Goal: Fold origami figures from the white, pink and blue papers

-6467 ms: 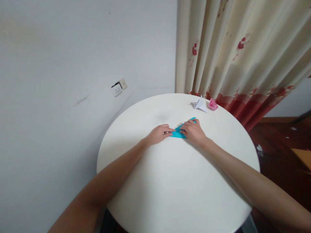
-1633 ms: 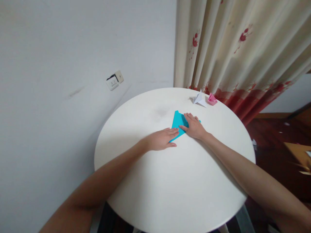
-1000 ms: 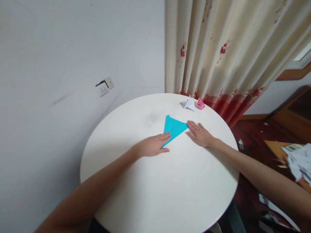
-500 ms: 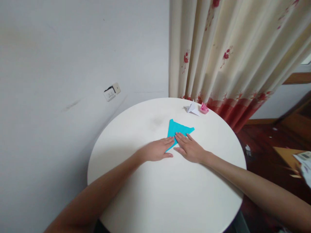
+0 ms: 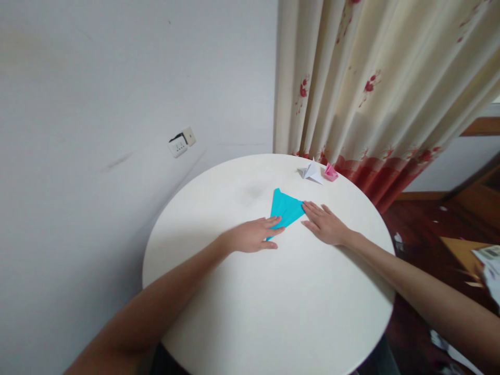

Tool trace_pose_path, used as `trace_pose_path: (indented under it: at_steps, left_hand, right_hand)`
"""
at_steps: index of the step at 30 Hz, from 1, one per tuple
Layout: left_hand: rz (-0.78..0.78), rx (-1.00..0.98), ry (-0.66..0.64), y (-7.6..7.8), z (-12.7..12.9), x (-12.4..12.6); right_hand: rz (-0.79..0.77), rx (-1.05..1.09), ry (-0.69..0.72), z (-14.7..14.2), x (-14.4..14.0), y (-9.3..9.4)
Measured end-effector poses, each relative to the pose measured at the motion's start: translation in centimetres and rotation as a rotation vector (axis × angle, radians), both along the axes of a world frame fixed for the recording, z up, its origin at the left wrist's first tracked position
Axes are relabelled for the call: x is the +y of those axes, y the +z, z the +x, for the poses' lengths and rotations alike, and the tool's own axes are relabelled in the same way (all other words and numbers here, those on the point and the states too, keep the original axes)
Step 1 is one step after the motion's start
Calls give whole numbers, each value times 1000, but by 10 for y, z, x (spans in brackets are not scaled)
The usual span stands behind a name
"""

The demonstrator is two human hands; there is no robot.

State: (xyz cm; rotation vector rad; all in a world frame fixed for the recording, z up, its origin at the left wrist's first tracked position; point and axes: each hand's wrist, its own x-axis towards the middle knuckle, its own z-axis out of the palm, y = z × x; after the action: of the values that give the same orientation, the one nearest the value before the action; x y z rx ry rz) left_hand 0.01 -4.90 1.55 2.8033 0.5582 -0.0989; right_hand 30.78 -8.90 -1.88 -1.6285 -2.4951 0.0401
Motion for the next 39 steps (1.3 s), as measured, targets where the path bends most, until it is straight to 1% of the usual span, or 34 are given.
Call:
trace_pose_path:
  at_steps: [2, 4, 6, 7, 8, 9, 10, 13, 14, 15, 18, 22, 24, 26, 28, 30, 32, 35, 39]
  left_hand:
    - [-5, 1, 3, 2, 0, -1]
    - [-8, 19, 14, 5, 0, -3]
    - [-6, 36, 27, 7, 1, -5]
    - [-4, 37, 31, 8, 1, -6]
    - [-3, 34, 31, 8, 1, -7]
    - [-2, 26, 26, 8, 1, -7]
    - [-2, 17, 22, 8, 1, -7]
    - [1, -17, 6, 8, 1, -7]
    - [1, -24, 2, 8, 1, -8]
    - [0, -28, -1, 9, 1, -8]
    - [-13, -36, -4, 10, 2, -7]
    - [-64, -93, -50, 10, 0, 1]
    - [-131, -111, -67, 10, -3, 7]
    - [-231, -127, -76, 10, -8, 13]
    - [-329, -140, -82, 12, -12, 18]
    - [-390, -146, -78, 15, -16, 21]
    - [-413, -136, -69, 19, -18, 23]
    - [-402, -96, -63, 23, -19, 23]
    - [-389, -101, -69, 23, -18, 22]
  right_hand:
    - [-3, -15, -63, 23, 7, -1]
    - [1, -16, -150, 38, 12, -2]
    - [52, 10, -242, 39, 14, -2]
    - [92, 28, -262, 34, 13, -2]
    - [136, 45, -255, 25, 11, -1]
    - [171, 56, -209, 13, 8, 0]
    - [174, 63, -126, -1, 3, 1]
    - [91, 56, 156, -42, -14, 4]
    - [60, 50, 209, -53, -19, 5]
    - [35, 46, 225, -61, -23, 5]
    - [-14, 34, 214, -68, -29, 7]
    - [-37, 20, 215, -62, -27, 10]
    - [-43, 12, 212, -61, -26, 11]
    - [-44, 8, 206, -61, -26, 11]
    - [-42, 13, 200, -62, -27, 11]
    - [-41, 22, 200, -62, -28, 11]
    - [-43, 33, 199, -61, -28, 11]
    - [-43, 46, 200, -60, -28, 9]
    - [-38, 49, 201, -60, -28, 9]
